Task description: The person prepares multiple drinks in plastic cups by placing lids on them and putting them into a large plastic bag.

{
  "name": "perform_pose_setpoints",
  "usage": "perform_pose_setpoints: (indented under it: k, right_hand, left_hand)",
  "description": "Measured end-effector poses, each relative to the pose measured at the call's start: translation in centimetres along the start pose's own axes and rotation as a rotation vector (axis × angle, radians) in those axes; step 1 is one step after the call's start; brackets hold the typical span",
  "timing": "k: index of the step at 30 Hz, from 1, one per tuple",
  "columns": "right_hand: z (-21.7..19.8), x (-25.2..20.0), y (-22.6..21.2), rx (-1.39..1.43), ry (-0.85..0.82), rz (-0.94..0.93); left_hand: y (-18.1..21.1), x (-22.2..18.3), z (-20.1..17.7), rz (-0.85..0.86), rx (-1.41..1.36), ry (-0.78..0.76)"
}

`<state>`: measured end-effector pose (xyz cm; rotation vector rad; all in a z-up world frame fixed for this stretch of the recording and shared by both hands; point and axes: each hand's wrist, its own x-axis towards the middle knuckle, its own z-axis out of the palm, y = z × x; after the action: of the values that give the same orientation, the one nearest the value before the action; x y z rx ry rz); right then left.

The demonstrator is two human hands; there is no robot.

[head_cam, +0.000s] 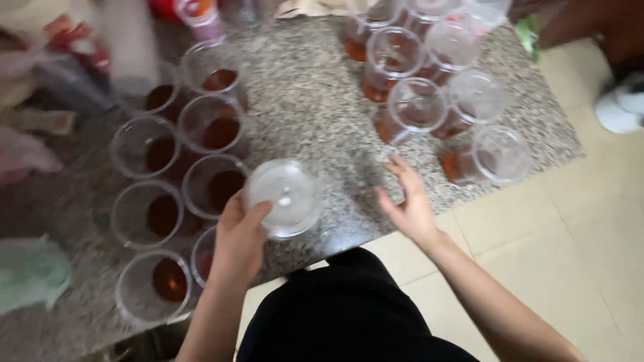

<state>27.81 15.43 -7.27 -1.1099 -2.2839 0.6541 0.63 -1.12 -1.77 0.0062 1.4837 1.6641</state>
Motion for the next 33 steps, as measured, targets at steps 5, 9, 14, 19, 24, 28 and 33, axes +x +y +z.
perform_pose_setpoints:
  k: [5,9,14,19,24,28,33]
  right_hand:
    - [0.3,2.4,-15.6,0.366,-0.328,-0.111]
    - [1.8,2.8,-19.9,0.327,-0.531,-0.051]
    - [2.4,1.8,-20.9,0.517,-0.497,-0.018]
    - [3.0,-0.5,-20.7,0.832,-0.499,0.061]
    - [2.5,-1.2,-19.4,0.939,-0.536,0.076]
    - [1.8,-1.0,-18.0,0.998,-0.570,0.091]
    - [2.7,-1.5,-17.7,1.187,-0.595,0.226]
  left_hand:
    - [0.8,-1.4,-0.9,0.125,0.038,-0.091]
    - [0.9,-2.3,-3.0,0.164,0.101,-0.162]
    - [1.7,-4.5,-4.7,0.237,0.129,-0.350]
    - [1.2,-5.8,-5.4,0.200,0.007,-0.355]
    - [0.1,-6.3,-5.3,0.256,0.035,-0.292]
    - [-1.4,-6.1,-5.8,0.243,0.017,-0.070]
    - [-0.2,-7.7,-7.2,0.111,-0.062,0.249]
